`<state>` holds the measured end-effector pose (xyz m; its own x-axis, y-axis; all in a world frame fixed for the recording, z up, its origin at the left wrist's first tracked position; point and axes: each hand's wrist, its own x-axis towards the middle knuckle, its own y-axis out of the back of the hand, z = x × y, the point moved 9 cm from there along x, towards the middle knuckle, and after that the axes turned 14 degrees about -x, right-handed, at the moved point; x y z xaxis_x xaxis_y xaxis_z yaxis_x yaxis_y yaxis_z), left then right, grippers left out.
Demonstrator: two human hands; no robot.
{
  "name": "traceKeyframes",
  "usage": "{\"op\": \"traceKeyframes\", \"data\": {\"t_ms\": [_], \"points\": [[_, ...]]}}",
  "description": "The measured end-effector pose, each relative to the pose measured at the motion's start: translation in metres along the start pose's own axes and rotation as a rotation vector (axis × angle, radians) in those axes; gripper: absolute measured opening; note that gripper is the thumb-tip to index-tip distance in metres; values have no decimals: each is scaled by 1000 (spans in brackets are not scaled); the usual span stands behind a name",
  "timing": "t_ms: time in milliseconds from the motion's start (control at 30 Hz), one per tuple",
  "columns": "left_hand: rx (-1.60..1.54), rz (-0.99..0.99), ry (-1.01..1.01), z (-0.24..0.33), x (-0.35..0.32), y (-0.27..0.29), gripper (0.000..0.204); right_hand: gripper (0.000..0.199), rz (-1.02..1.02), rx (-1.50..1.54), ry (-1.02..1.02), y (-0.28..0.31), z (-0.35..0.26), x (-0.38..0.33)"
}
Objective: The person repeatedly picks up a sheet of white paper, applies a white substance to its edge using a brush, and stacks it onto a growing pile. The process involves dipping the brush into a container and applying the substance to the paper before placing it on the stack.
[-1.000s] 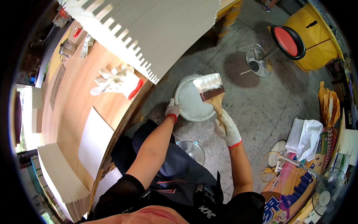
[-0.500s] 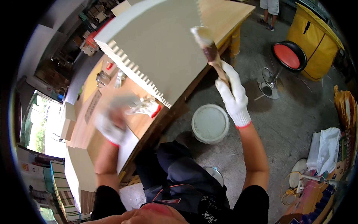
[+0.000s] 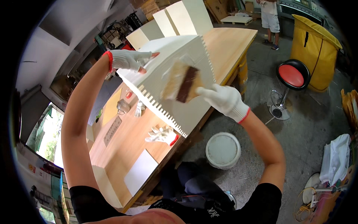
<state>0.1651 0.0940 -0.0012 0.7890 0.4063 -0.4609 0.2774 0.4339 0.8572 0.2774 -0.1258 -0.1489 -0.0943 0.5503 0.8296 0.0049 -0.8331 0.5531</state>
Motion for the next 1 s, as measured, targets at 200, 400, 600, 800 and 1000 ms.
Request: {"op": "traceKeyframes", "data": {"t_ms": [200,400,600,800,1000], "points": [[-34,-32,38,10,0,9,103,42,256,212,-280,-50,37,-31],[54,0,36,12,-3,6,101,43,357,520,-654,-61,32,-57],[35,9,40,20,-2,9,101,42,366,418,-674,-91,3,-31],[-104,-19,85,1,-1,4,110,44,294,555,-704,-54,3,-35],[-99,11,-22,3,2,7,104,44,423,591,-598,-47,-129,2]]}}
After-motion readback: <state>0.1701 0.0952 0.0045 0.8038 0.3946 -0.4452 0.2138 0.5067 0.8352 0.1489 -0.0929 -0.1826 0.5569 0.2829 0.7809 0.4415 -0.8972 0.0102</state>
